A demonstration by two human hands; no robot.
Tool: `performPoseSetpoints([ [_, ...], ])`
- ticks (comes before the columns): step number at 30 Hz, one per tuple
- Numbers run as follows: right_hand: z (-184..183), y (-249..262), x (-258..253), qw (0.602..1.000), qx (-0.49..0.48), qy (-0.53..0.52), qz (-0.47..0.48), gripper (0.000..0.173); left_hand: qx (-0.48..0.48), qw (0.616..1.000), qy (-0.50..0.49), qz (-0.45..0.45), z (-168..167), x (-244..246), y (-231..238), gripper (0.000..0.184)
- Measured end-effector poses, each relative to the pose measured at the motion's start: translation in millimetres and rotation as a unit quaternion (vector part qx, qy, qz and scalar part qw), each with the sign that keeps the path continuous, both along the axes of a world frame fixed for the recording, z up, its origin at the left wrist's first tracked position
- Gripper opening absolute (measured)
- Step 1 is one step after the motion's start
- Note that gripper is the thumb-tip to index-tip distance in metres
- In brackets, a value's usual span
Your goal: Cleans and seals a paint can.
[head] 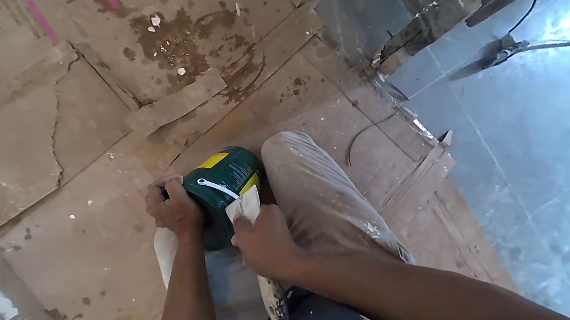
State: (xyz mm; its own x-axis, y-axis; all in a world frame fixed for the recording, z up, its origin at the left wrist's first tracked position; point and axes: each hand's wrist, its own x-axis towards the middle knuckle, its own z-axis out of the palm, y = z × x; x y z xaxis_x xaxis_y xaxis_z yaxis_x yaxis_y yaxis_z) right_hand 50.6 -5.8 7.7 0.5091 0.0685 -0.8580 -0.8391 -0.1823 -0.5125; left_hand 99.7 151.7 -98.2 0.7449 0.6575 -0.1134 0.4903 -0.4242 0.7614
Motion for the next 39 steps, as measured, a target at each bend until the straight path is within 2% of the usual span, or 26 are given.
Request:
performPoseSetpoints([
  [4,8.0,10.5,-5.0,0.995,-0.055,-0.060,0.051,0.029,-0.011,1.000,0.004,0.020,0.9,-0.1,1.4,0.027],
  [7,9.1,10.2,-1.9,0.995,-0.059,-0.055,0.058,0.029,-0.010,1.000,0.001,0.024,0.2,-0.3,1.9,0.029],
  [13,8.8,-5.0,16.6,0.992,0.058,0.101,-0.039,0.030,-0.028,0.999,-0.020,0.009,-4.2,-3.1,9.7,0.030],
  [15,7.6,-3.1,16.5,0.994,0.052,0.093,-0.031,0.030,-0.040,0.999,-0.032,0.014,-6.6,-2.3,11.9,0.028],
  [18,-1.5,-2.0,10.5,0.999,0.009,-0.007,0.043,0.032,-0.026,0.999,-0.032,0.009,-6.9,-1.5,11.6,0.027],
  [20,-2.8,-4.9,6.7,0.980,-0.047,-0.119,0.154,0.029,-0.026,0.999,-0.026,0.010,-5.6,0.5,10.4,0.027],
  [21,-8.9,-4.7,-2.6,0.951,-0.086,-0.212,0.210,0.024,-0.027,0.999,-0.020,0.012,-4.9,0.7,9.7,0.027],
  [23,-37.4,-3.7,-22.7,0.859,-0.160,-0.408,0.265,0.023,-0.029,0.999,-0.019,0.011,-3.9,3.0,10.2,0.027],
  [24,-45.5,-5.3,-23.1,0.843,-0.161,-0.441,0.263,0.026,-0.031,0.999,-0.023,0.008,-4.8,5.4,12.1,0.028],
  [25,-47.0,-8.2,-20.2,0.853,-0.141,-0.435,0.251,0.026,-0.039,0.999,-0.024,0.008,-5.7,6.9,14.4,0.028],
  [26,-44.2,-11.6,-18.1,0.883,-0.106,-0.398,0.224,0.024,-0.048,0.999,-0.016,0.007,-5.3,5.4,16.1,0.029],
  [28,-34.8,-20.3,-6.5,0.956,-0.015,-0.247,0.158,0.030,-0.052,0.999,-0.001,0.006,-2.5,6.2,16.9,0.028],
  [30,-31.1,-29.0,3.0,0.988,0.045,-0.113,0.090,0.037,-0.052,0.999,-0.005,-0.001,-1.5,9.7,17.5,0.026],
  [34,-38.7,-42.6,-3.7,0.994,0.108,-0.014,-0.006,0.034,-0.071,0.996,-0.049,-0.025,-7.7,9.0,16.7,0.020],
  [39,-48.8,-47.6,-7.2,0.985,0.165,-0.025,-0.045,0.033,-0.093,0.991,-0.080,-0.051,-11.5,8.2,13.8,0.017],
])
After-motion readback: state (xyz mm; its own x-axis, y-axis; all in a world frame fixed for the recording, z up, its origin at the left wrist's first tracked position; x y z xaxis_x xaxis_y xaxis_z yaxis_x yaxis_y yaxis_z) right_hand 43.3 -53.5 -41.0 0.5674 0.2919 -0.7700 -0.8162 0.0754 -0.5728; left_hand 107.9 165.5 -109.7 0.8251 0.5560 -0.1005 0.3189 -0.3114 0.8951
